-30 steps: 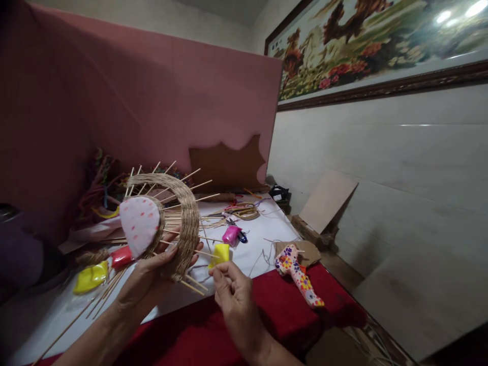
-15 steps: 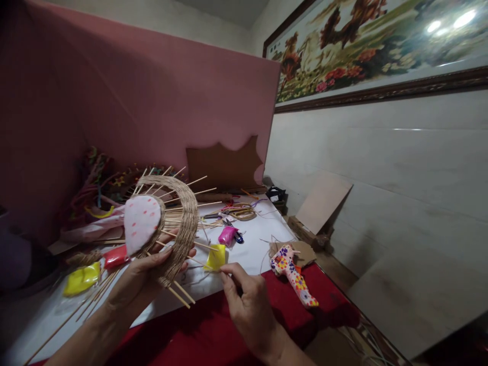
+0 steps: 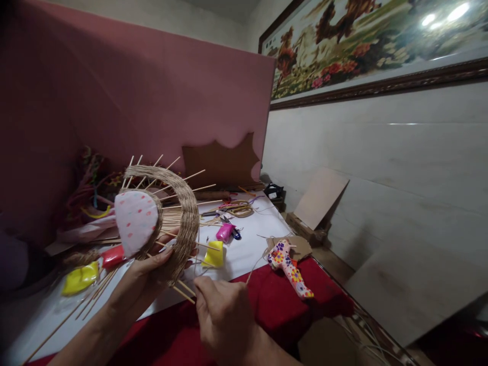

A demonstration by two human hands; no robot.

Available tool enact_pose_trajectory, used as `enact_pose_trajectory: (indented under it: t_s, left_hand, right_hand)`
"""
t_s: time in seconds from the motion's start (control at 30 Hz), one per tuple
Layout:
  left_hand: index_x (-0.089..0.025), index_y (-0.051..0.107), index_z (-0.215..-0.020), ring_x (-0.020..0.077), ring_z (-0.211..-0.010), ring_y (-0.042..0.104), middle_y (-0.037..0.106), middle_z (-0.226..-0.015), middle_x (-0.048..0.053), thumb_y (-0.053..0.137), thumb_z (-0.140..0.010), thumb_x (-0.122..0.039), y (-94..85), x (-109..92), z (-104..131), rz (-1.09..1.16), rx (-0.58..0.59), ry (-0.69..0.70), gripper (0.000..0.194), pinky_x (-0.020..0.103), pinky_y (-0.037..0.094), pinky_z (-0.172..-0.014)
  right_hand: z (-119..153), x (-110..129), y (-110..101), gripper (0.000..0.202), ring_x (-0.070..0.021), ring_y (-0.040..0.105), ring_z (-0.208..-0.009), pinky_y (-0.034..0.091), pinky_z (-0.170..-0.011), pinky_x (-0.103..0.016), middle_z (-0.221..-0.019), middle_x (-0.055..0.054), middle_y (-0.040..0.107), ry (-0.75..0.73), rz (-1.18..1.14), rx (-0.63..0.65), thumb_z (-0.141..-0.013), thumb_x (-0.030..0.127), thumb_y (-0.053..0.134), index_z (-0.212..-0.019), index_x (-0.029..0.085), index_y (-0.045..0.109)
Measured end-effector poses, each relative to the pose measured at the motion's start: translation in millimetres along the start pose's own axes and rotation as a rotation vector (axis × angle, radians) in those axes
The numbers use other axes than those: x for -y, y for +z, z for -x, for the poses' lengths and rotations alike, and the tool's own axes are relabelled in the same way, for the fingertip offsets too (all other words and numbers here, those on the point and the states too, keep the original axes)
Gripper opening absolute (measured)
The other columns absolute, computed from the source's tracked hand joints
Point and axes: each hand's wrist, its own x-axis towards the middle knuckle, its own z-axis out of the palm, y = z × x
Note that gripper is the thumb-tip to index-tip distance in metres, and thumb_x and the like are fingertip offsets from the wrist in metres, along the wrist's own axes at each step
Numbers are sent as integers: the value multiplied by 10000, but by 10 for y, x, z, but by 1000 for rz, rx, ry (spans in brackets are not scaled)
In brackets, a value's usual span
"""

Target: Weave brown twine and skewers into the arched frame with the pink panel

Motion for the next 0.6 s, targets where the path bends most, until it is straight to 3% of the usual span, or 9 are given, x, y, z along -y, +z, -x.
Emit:
enact_pose_trajectory:
  t_s: [0.37,0.53,0.6]
  left_hand:
    - [-211,438,-1352,233,-852,697,725,-1011,85,587,-788,-67,-27,55,-14,55,-7,31,601,347,580,-740]
    - [-206,481,-1325,207,-836,697,731,-990,78,599,-775,-64,-16,47,-14,68,-41,33,580,290,570,-713]
    - [-210,491,-1320,197,-809,697,734,-976,71,608,-760,-59,-8,42,-7,85,-57,24,592,275,567,-700]
  right_hand:
    - [-103,9,-25,188,-131,616,-647,431,-589,-205,-717,-45,643,73,-8,53,-885,135,464,-911,176,646]
    - [-183,2,-107,182,-137,615,-716,453,-684,-233,-792,-47,679,256,-234,134,-864,171,515,-913,187,688]
    - [-218,-6,-115,183,-127,590,-677,443,-641,-229,-759,-31,678,393,-424,185,-857,210,524,-894,188,702]
